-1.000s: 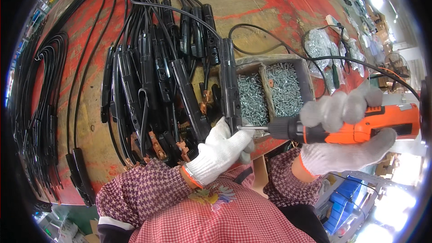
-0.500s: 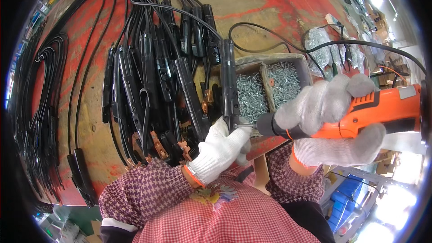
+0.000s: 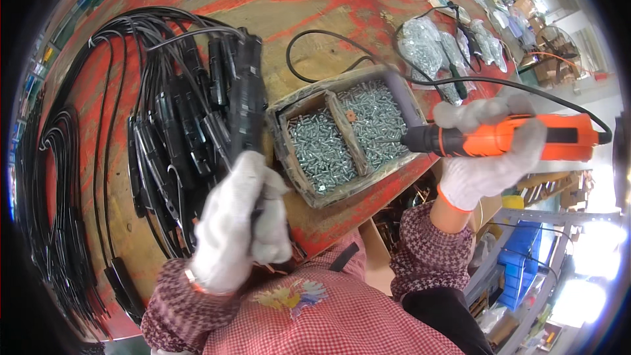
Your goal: The person assembles electronic components by screwing together plastic housings with screws using an electric screwdriver.
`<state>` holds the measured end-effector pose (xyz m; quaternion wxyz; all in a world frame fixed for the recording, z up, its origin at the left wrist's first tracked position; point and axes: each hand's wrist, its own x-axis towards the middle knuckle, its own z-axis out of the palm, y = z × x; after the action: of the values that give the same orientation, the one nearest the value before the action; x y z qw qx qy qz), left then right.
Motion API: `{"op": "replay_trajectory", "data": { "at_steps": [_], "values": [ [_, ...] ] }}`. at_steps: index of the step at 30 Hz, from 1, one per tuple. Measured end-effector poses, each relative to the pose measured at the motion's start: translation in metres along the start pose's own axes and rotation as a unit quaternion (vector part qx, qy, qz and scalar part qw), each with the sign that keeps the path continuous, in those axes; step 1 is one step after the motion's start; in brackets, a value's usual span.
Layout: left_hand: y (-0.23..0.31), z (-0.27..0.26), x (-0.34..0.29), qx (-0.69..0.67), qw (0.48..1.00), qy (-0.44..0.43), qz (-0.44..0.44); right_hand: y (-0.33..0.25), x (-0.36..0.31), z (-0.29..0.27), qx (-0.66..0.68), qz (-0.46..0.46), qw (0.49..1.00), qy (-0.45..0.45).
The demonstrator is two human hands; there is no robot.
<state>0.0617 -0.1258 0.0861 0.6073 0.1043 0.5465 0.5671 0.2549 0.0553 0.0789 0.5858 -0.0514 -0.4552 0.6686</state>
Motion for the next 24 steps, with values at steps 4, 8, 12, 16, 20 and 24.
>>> {"op": "replay_trajectory", "data": {
  "at_steps": [4, 8, 12, 16, 20, 24],
  "values": [
    [0.026, -0.017, 0.003, 0.082, 0.973, 0.165, 0.14, 0.008, -0.004, -0.02, -0.134, -0.032, 0.989, 0.054],
    [0.044, -0.05, 0.014, -0.172, 0.963, -0.063, 0.196, 0.023, -0.01, -0.048, -0.24, -0.058, 0.963, 0.105],
    [0.023, -0.016, 0.022, -0.212, 0.966, 0.036, 0.145, 0.044, -0.004, -0.055, 0.133, -0.047, 0.988, -0.067],
    [-0.011, 0.005, 0.029, -0.132, 0.99, 0.056, 0.016, 0.043, -0.021, -0.03, -0.401, -0.019, 0.893, 0.203],
    [-0.044, 0.026, 0.055, -0.107, 0.993, 0.044, -0.022, 0.018, 0.0, -0.006, -0.131, -0.088, 0.985, 0.071],
    [-0.061, 0.034, 0.056, -0.108, 0.988, 0.084, 0.072, 0.006, 0.014, 0.053, -0.253, -0.154, 0.931, 0.214]
  ]
}}
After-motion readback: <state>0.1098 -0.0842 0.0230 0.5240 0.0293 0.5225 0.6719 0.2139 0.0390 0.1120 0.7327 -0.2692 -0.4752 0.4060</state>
